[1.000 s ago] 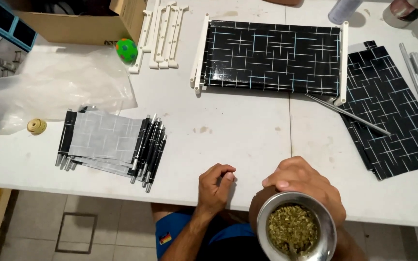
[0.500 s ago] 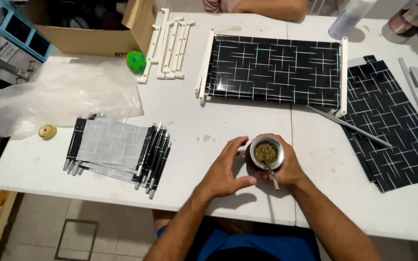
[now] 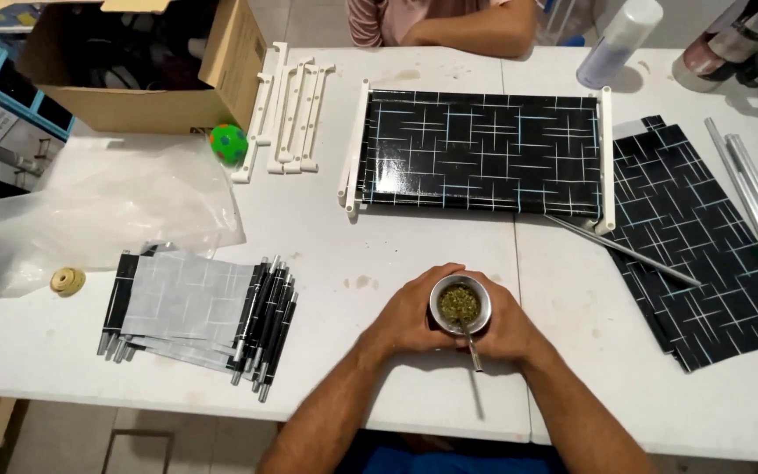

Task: Assembling a portable shelf unit by sliding metal rods into fabric sleeves and organizing components on a table.

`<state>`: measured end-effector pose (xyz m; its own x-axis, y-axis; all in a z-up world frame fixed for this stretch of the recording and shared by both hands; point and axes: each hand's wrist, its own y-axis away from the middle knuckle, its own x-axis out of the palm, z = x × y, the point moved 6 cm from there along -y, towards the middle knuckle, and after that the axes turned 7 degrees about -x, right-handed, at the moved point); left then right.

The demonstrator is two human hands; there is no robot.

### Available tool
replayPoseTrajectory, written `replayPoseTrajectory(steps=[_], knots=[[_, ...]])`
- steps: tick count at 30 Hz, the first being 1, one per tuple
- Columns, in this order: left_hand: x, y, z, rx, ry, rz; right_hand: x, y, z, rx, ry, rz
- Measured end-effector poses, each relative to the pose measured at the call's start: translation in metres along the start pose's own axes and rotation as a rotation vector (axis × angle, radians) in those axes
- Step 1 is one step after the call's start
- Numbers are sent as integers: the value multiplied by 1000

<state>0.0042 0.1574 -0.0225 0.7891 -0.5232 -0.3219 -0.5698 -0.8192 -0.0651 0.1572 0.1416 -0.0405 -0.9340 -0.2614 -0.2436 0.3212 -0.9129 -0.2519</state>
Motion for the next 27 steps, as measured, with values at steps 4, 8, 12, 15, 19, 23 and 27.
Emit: replayPoseTrajectory(steps=[4,8,12,15,19,23,27], knots=[[-2,-1,-8,5,21,-2,-2,-1,-10,-11,30,2],[-2,-1,-3,-6,14,16,-1,0,-8,-44,117,9],[-1,-2,4,26,38,27,2,-1,1,-61,147,-9],[-5,-4,6,57,62,34,-1,-2,14,-77,172,-11],[-16,-3,9,95,235,87,9,-4,29,-66,194,4],[-53,-5,47,100,481,-218,7,-3,32,206,170,46],[-114,-2,57,-85,404,-815,-10,7,32,383,4,-103]])
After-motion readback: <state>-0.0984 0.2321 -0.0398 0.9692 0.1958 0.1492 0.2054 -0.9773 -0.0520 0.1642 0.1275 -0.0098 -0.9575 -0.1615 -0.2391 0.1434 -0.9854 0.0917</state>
